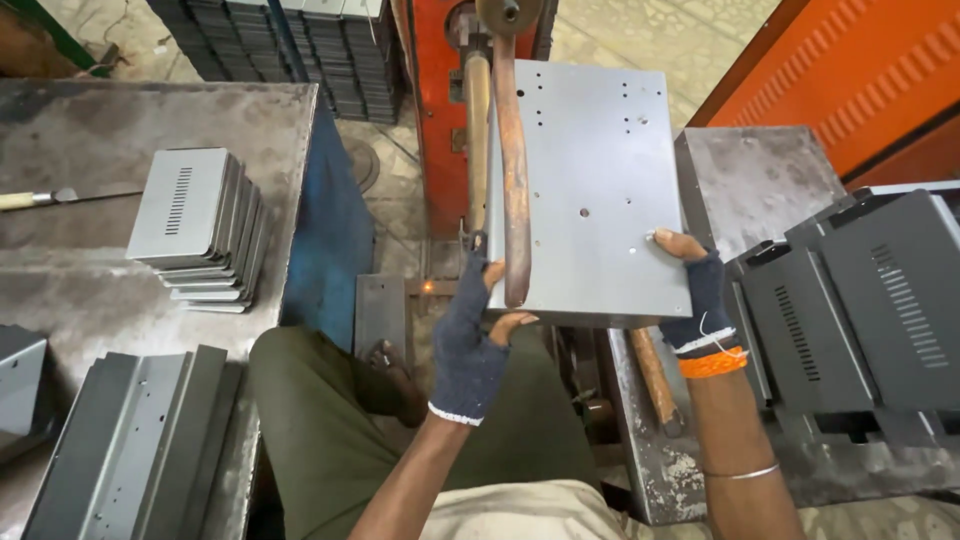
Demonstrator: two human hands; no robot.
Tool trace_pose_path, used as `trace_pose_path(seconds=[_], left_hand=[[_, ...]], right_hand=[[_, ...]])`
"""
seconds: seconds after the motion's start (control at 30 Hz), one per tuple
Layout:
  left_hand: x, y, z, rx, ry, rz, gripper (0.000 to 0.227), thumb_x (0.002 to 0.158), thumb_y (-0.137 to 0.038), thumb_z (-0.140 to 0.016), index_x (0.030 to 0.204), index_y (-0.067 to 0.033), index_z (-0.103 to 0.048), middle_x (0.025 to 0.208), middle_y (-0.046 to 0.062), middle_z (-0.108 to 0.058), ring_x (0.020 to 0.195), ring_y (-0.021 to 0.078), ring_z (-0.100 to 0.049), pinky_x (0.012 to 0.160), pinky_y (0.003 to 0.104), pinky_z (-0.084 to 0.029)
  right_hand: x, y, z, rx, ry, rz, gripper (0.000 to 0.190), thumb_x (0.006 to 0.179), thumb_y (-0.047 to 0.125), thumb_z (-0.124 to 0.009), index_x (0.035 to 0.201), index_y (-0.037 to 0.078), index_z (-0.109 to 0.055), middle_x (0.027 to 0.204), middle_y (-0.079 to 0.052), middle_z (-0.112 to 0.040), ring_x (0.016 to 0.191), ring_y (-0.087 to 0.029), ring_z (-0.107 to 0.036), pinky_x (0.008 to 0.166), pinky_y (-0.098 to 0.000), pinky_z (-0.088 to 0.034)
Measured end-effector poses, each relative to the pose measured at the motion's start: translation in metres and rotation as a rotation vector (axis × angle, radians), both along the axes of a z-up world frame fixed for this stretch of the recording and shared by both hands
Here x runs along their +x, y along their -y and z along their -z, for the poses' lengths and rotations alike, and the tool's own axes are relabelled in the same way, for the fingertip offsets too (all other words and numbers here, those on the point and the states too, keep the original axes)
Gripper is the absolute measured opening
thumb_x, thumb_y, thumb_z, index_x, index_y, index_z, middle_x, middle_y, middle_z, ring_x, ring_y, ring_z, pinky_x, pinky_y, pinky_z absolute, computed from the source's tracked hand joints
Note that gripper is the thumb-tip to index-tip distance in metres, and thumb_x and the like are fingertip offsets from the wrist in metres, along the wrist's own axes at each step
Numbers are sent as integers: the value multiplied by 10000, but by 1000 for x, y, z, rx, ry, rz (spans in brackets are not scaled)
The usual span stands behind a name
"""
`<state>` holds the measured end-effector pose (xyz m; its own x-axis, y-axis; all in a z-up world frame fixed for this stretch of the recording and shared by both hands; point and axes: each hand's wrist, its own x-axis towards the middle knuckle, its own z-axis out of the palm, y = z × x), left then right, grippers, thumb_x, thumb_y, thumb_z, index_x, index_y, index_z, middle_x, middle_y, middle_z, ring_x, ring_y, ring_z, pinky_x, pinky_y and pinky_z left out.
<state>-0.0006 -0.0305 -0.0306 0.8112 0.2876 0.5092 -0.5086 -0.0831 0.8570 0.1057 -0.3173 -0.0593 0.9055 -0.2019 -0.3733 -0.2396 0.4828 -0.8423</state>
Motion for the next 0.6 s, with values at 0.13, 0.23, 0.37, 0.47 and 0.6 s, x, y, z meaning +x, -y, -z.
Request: trace_pose_path(seconds=[0.13, 0.23, 0.37, 0.47, 0.6], left_hand=[[-4, -1, 12, -40, -43, 7, 538, 779, 20, -843, 1293, -30, -695, 1347, 188, -678, 1307, 309, -606, 1035, 379, -548], [-8, -10, -1, 281, -93, -28, 762, 691, 13, -833, 1401, -60, -565, 1618, 71, -408, 1425, 215, -537, 867, 258, -601], [2, -27, 24, -195, -186, 102, 1064, 708, 39, -875, 1599, -113, -315, 1623, 124, -394, 1440, 292, -393, 1106, 398, -485], [10, -41, 31, -199, -164, 174, 1207, 647, 1, -916, 1625, -115, -218, 1495, 180, -528, 1360, 252, -500, 1100, 370, -495], [7, -52, 10, -143, -160, 231, 1118, 707, -87, -904, 1622, -121, -262, 1343, 145, -684, 1314, 193, -570, 1087, 361, -486]], right_hand=[[-14, -31, -28, -331, 1, -113, 1078, 567, 374, -634, 1490, -77, -306, 1518, -411, -257, 1347, -618, -308, 959, -792, -332], [-3, -9, 5, 37, 78, -70, 322, 801, 215, -751, 1096, 100, -696, 935, -191, -753, 716, -254, -762, 657, -333, -638], [-37, -55, -64, 77, 1, -101, 279, 896, 143, -555, 1122, 0, -639, 1011, -108, -731, 882, -135, -700, 763, -266, -588], [-29, -57, -46, 4, -17, -113, 288, 898, 149, -575, 1136, 10, -658, 1013, -115, -735, 897, -157, -714, 736, -269, -587], [-40, -89, -58, -162, 84, -23, 844, 641, 293, -624, 1409, -15, -459, 1404, -326, -477, 1254, -470, -456, 979, -610, -349]])
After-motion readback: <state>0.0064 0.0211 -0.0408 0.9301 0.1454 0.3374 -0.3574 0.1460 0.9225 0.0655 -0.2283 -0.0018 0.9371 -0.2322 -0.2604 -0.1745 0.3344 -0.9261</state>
